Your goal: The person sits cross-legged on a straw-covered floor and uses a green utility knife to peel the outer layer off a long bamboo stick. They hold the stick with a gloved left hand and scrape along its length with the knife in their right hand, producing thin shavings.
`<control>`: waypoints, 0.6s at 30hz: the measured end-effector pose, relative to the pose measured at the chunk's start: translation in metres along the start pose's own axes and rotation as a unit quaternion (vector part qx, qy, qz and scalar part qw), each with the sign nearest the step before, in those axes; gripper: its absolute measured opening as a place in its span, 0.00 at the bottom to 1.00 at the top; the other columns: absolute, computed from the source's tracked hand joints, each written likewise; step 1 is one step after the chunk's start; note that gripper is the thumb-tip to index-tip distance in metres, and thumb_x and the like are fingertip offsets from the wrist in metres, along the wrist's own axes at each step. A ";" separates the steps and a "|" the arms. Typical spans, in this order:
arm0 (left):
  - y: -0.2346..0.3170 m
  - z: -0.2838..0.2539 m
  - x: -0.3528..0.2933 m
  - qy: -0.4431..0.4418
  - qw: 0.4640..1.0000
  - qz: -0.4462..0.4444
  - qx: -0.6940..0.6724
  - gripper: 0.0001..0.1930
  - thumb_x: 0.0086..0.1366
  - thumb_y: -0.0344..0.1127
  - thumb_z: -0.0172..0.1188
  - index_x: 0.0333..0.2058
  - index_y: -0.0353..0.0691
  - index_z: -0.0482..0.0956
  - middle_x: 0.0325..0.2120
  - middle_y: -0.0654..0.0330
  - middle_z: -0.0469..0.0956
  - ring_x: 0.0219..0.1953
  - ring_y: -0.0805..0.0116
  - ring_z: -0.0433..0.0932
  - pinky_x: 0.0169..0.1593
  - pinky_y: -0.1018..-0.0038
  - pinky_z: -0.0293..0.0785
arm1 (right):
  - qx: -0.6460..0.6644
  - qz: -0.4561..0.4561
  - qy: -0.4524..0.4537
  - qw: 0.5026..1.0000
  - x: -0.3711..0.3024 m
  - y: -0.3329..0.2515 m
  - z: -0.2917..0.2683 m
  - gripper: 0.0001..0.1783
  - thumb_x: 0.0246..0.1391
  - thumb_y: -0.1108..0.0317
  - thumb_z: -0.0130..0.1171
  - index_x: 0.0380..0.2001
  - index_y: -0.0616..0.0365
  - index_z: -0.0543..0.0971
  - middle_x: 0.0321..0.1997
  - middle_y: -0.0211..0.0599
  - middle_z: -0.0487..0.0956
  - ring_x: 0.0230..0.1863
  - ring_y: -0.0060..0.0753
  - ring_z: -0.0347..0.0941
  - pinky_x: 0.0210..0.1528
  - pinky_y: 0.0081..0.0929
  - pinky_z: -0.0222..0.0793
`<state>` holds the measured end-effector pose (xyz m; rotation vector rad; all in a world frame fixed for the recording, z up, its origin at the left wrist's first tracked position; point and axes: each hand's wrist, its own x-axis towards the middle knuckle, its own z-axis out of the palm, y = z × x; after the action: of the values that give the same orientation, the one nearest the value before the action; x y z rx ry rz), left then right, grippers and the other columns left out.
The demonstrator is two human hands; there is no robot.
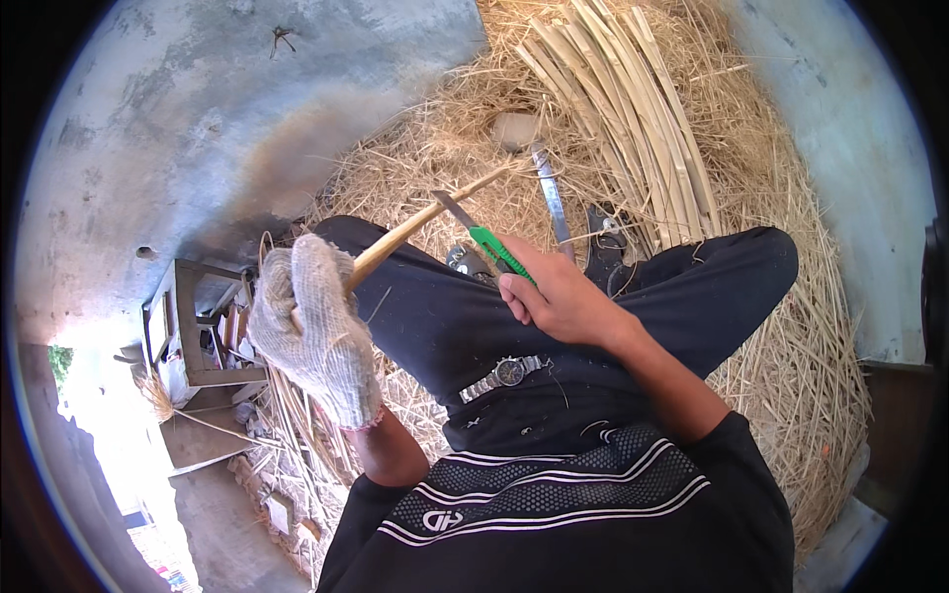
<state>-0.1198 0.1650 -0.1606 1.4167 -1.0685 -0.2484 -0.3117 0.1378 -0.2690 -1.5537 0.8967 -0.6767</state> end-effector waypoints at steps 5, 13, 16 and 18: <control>0.000 0.007 -0.007 -0.028 0.998 0.054 0.022 0.15 0.67 0.33 0.59 0.22 0.31 0.75 0.19 0.61 0.73 0.23 0.78 0.71 0.27 0.80 0.66 | -0.122 -0.103 0.141 0.977 -0.003 0.002 0.019 0.15 0.64 0.68 0.53 0.51 0.62 0.69 0.24 0.49 0.78 0.26 0.55 0.76 0.30 0.46 0.70; -0.017 0.002 -0.011 -0.074 0.944 0.272 0.171 0.10 0.64 0.34 0.62 0.28 0.32 0.82 0.20 0.61 0.77 0.23 0.75 0.75 0.26 0.78 0.72 | -0.395 -0.061 0.243 0.884 0.033 0.047 0.023 0.10 0.63 0.65 0.56 0.39 0.60 0.70 0.22 0.47 0.77 0.22 0.54 0.76 0.23 0.47 0.69; -0.011 0.000 0.000 -0.053 0.982 0.166 0.075 0.12 0.63 0.37 0.61 0.26 0.34 0.80 0.21 0.63 0.76 0.22 0.76 0.74 0.24 0.77 0.72 | -0.364 -0.072 0.215 0.903 0.037 0.026 0.027 0.10 0.63 0.64 0.56 0.36 0.58 0.69 0.20 0.45 0.77 0.19 0.53 0.76 0.19 0.46 0.70; -0.012 0.004 -0.004 0.000 0.976 0.168 0.138 0.14 0.62 0.39 0.60 0.21 0.39 0.78 0.18 0.66 0.74 0.19 0.77 0.70 0.24 0.79 0.64 | -0.370 -0.086 0.202 0.903 0.030 -0.003 0.039 0.09 0.63 0.64 0.56 0.35 0.57 0.69 0.18 0.45 0.77 0.19 0.53 0.76 0.19 0.46 0.70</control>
<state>-0.1198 0.1629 -0.1733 1.4496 -1.3600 0.1504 -0.2625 0.1336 -0.2746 -2.2305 1.4525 -0.8603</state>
